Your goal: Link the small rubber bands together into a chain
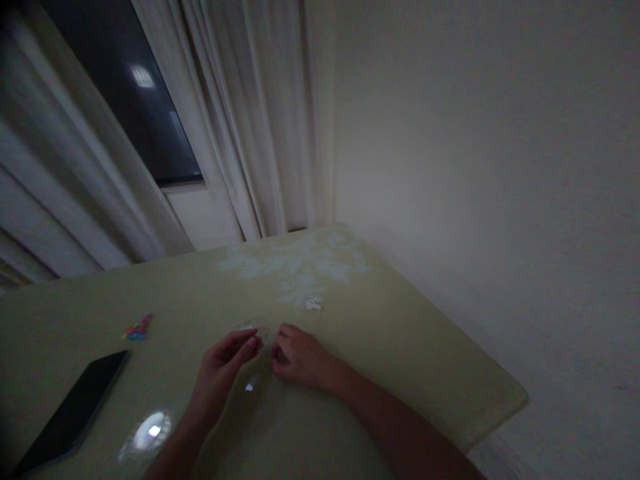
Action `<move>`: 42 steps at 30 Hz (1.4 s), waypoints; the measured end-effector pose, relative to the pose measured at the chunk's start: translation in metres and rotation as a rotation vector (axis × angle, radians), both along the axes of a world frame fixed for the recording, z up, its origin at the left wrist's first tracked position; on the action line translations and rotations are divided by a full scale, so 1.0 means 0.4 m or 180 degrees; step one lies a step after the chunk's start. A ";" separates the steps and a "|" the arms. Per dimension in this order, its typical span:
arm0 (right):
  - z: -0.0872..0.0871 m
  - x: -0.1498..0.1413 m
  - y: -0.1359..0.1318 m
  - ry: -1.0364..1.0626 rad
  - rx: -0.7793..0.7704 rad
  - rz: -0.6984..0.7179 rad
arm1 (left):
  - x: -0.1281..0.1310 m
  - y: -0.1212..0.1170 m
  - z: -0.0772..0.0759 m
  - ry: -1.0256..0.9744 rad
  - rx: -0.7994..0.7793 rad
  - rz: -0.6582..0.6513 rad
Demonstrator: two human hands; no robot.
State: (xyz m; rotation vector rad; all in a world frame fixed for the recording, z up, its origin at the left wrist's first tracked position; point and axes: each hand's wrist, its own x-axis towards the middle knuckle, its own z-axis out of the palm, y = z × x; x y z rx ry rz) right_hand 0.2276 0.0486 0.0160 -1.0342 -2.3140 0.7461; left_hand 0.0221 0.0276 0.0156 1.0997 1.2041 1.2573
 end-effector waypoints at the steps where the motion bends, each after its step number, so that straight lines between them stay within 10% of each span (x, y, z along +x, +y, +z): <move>1: -0.001 -0.001 0.004 0.0274 -0.0053 -0.0100 | 0.002 -0.001 0.002 -0.0011 0.0005 0.0005; 7: 0.007 -0.014 0.007 0.1414 -0.0091 -0.0410 | 0.020 -0.011 0.006 -0.0043 0.0000 -0.0098; 19: 0.023 -0.007 0.002 0.1591 0.0145 -0.0453 | 0.034 -0.018 -0.012 -0.0268 -0.0011 0.0110; 36: 0.019 0.045 0.011 -0.0941 -0.0048 0.0169 | 0.029 -0.015 -0.010 0.0068 0.0135 0.0144; 42: 0.027 0.035 0.015 0.0047 0.0076 -0.0074 | 0.026 -0.015 -0.009 0.0150 0.0118 0.0095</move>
